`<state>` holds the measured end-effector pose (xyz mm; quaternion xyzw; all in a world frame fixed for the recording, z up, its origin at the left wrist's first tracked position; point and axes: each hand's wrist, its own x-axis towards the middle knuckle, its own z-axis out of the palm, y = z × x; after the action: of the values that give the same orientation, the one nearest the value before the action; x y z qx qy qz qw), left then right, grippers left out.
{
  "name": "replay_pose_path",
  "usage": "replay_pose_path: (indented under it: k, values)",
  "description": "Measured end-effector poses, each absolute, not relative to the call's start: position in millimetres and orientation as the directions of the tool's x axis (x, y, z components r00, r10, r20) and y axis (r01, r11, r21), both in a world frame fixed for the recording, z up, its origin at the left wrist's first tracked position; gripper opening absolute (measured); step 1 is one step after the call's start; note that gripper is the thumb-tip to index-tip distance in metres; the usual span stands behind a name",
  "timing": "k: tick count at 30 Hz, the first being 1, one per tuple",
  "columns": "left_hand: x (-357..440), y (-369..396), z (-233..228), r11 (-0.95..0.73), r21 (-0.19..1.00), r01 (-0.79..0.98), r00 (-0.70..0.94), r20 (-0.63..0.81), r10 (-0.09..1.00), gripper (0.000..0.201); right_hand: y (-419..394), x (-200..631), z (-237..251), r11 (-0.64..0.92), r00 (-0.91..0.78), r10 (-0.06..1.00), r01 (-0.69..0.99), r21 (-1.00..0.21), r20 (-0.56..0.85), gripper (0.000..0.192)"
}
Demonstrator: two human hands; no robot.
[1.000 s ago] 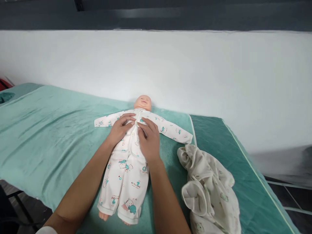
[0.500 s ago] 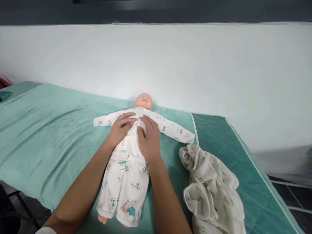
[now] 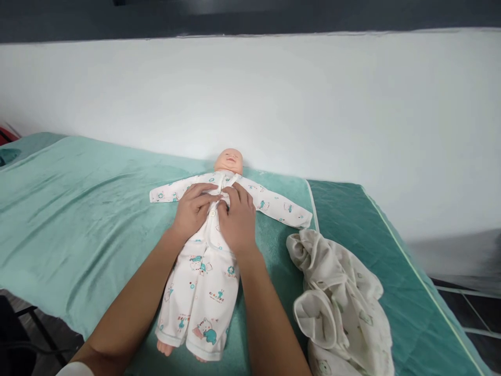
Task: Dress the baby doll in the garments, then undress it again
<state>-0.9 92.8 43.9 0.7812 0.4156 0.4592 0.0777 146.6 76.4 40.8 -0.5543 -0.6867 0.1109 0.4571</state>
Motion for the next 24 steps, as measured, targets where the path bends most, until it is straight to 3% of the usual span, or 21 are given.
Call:
replay_pose_path:
  k: [4, 13, 20, 24]
  values:
    - [-1, 93, 45, -0.625, 0.609, 0.489, 0.152, 0.646, 0.748, 0.035, 80, 148, 41, 0.332, 0.066, 0.883, 0.613, -0.717, 0.465, 0.024]
    - [0, 93, 50, -0.556, 0.724, 0.409, 0.131, 0.556, 0.821, 0.039, 83, 153, 40, 0.34, 0.092, 0.897, 0.482, -0.807, 0.433, 0.016]
    - [-1, 93, 53, -0.532, 0.776, 0.341, 0.082, 0.539, 0.839, 0.025, 81, 152, 42, 0.373, 0.133, 0.878, 0.415, -0.83, 0.46, 0.011]
    - [-5, 89, 61, -0.498, 0.805, 0.321, 0.191, 0.46, 0.867, 0.016, 79, 153, 39, 0.367, 0.193, 0.87, 0.36, -0.858, 0.453, 0.01]
